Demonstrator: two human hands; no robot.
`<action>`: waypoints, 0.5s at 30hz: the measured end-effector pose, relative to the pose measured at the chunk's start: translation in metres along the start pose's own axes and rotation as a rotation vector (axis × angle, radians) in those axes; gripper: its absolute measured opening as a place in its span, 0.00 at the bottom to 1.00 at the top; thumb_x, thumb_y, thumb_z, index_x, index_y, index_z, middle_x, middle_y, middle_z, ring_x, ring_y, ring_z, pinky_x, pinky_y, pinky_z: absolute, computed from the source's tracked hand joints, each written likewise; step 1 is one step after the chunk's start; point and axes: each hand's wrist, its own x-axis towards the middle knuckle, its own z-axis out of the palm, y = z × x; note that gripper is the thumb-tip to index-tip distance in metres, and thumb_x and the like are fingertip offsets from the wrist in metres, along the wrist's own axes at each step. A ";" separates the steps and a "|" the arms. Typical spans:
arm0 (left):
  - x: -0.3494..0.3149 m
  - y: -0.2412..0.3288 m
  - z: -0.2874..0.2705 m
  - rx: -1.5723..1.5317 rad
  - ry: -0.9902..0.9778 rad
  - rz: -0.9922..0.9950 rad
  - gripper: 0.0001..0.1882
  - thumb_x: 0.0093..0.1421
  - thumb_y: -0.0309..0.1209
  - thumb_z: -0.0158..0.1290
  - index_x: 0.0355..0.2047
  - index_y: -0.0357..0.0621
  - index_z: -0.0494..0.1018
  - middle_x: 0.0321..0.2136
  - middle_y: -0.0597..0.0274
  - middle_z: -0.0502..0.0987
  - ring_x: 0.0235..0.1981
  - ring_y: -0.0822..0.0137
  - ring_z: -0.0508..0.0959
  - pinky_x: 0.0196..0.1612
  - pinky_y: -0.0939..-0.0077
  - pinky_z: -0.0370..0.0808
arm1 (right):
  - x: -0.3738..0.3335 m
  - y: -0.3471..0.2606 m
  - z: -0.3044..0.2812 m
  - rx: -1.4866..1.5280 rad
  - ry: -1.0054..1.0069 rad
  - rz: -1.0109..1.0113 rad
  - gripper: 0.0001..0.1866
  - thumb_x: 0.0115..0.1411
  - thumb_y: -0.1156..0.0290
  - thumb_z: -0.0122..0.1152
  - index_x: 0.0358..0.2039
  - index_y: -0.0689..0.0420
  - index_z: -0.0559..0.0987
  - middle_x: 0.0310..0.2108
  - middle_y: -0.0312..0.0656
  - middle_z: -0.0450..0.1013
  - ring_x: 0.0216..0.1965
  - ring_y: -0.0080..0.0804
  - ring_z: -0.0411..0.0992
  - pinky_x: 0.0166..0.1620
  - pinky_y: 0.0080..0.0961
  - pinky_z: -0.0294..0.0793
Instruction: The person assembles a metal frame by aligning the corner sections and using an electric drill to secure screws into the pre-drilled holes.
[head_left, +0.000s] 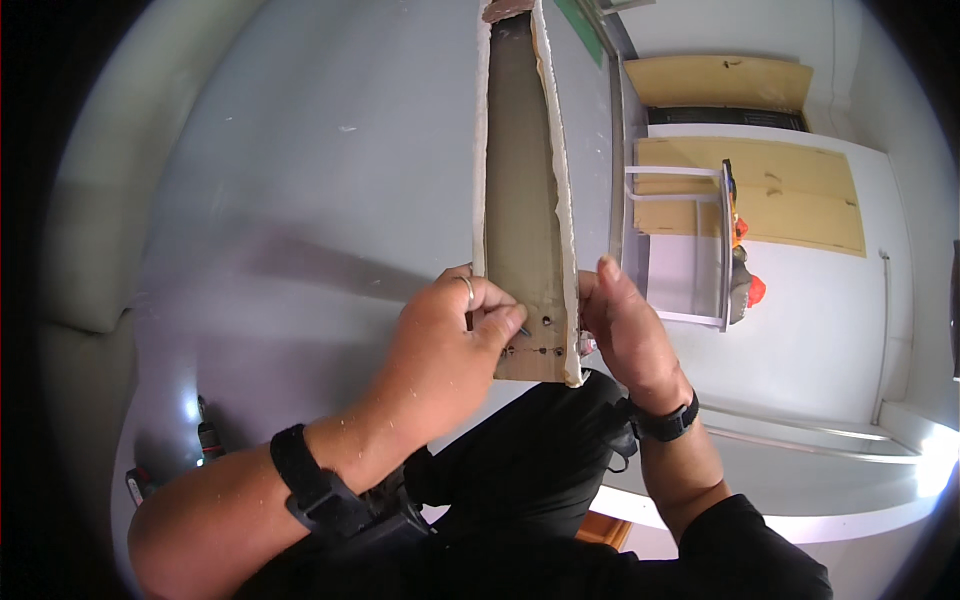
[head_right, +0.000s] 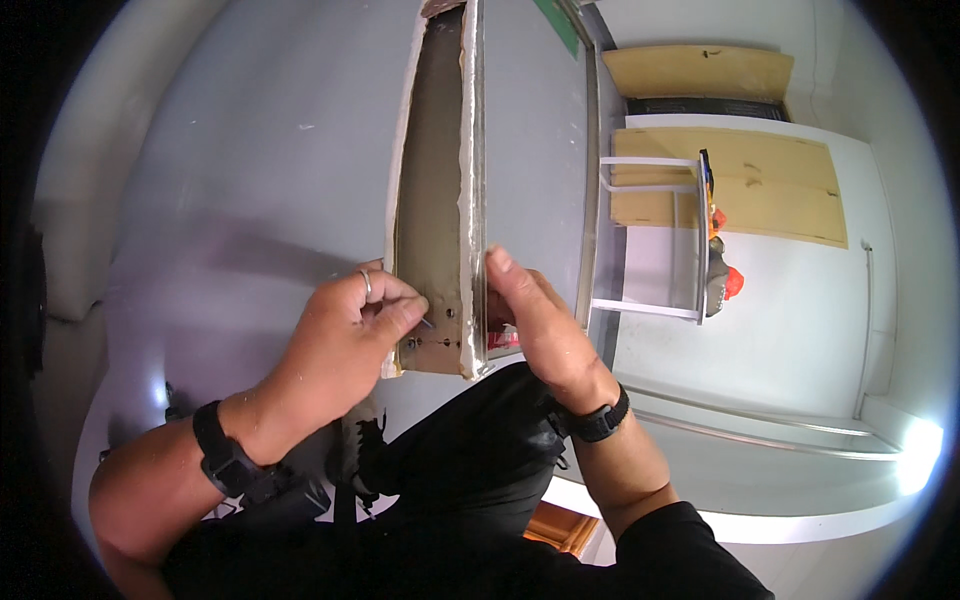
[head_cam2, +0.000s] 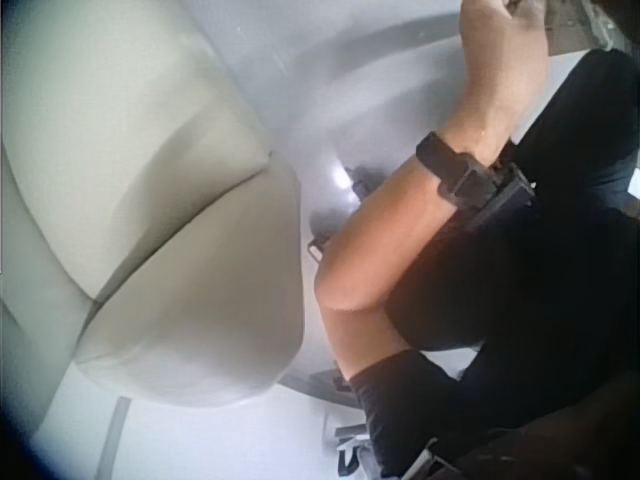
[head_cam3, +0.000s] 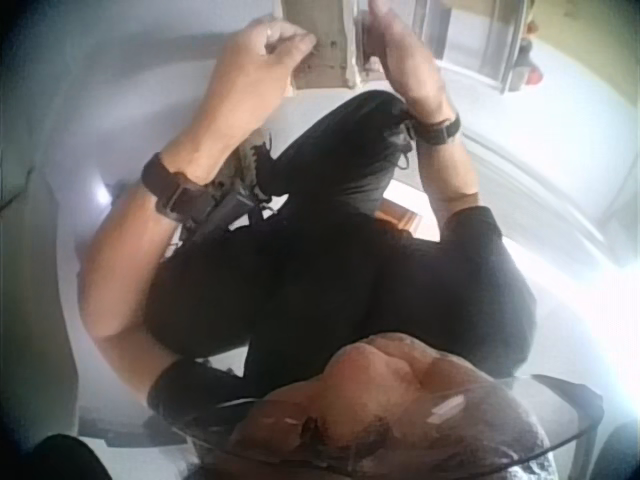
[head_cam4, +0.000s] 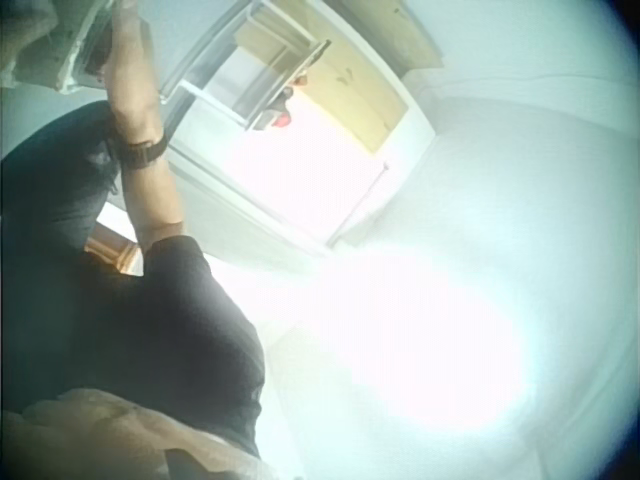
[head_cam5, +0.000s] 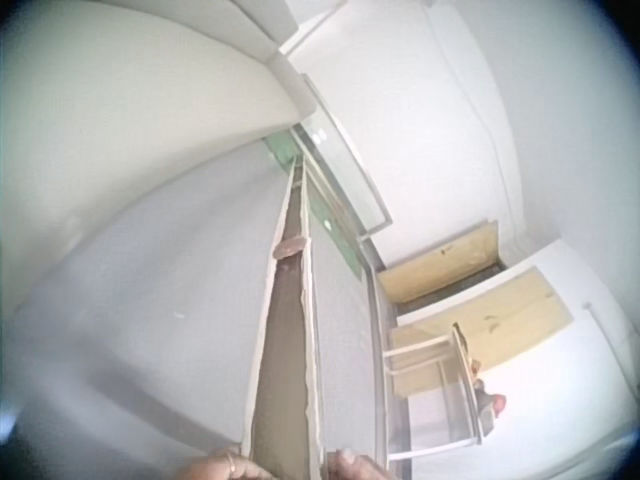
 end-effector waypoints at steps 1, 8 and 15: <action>0.001 -0.003 -0.002 -0.048 -0.012 -0.016 0.08 0.64 0.26 0.52 0.34 0.32 0.75 0.29 0.64 0.72 0.31 0.75 0.72 0.37 0.77 0.71 | -0.001 0.002 0.003 -0.109 0.014 -0.128 0.42 0.58 0.33 0.48 0.51 0.65 0.71 0.37 0.41 0.74 0.38 0.27 0.70 0.41 0.24 0.68; -0.002 -0.005 -0.006 -0.044 -0.010 -0.002 0.07 0.64 0.25 0.52 0.33 0.31 0.74 0.31 0.64 0.70 0.31 0.74 0.72 0.37 0.76 0.71 | -0.020 0.012 -0.013 -0.484 -0.195 -0.480 0.63 0.36 0.64 0.79 0.67 0.66 0.47 0.49 0.48 0.69 0.51 0.38 0.69 0.58 0.33 0.63; -0.003 0.003 0.003 -0.091 -0.048 0.011 0.07 0.63 0.25 0.52 0.31 0.31 0.74 0.31 0.63 0.70 0.33 0.72 0.72 0.40 0.75 0.71 | -0.008 0.015 -0.027 -0.498 -0.277 -0.156 0.40 0.40 0.76 0.72 0.57 0.64 0.69 0.45 0.44 0.76 0.49 0.28 0.72 0.55 0.27 0.68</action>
